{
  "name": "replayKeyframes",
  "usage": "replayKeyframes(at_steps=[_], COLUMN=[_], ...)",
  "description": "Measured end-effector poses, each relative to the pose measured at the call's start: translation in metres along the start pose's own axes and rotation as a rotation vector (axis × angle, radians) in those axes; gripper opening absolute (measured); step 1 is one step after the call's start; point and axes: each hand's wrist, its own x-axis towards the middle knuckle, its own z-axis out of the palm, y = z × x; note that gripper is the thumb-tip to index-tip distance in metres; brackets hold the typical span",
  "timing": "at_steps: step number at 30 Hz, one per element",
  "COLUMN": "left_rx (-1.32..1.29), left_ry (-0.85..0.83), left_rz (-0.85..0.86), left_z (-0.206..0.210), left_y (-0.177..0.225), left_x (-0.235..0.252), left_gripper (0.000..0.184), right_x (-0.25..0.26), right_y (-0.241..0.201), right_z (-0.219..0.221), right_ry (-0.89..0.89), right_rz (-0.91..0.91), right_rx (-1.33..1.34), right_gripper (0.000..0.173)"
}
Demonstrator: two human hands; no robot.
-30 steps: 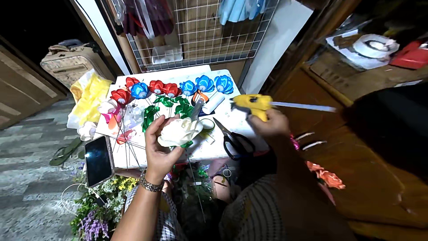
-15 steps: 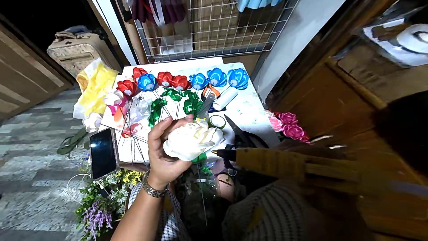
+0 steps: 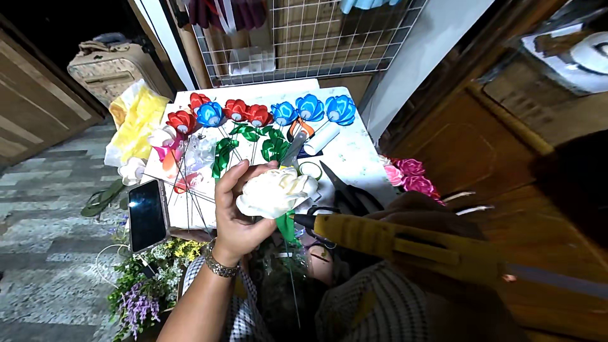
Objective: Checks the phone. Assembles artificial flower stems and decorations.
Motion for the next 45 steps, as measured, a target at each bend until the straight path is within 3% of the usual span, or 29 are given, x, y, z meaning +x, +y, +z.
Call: replayKeyframes(at_steps=[33,39,42,45], left_rx=[0.114,0.132,0.125,0.045], left_ry=[0.038,0.052,0.063,0.085], left_rz=[-0.117,-0.193,-0.271,-0.371], left_z=[0.001,-0.002,-0.003,-0.007], left_y=[-0.005,-0.009,-0.009,-0.012], left_x=[-0.004,-0.004,-0.003,0.000], left_gripper=[0.078,0.083,0.082,0.078], right_x=[0.003,-0.018,-0.011,0.006], right_y=[-0.003,0.005,0.017,0.041], right_z=[0.004,0.000,-0.004,-0.018], right_ry=[0.084,0.269,0.557,0.684], right_rz=[0.007,-0.109,0.012,0.392], right_rx=[-0.364,-0.161,-0.250,-0.279], right_gripper=[0.036,0.028,0.025,0.039])
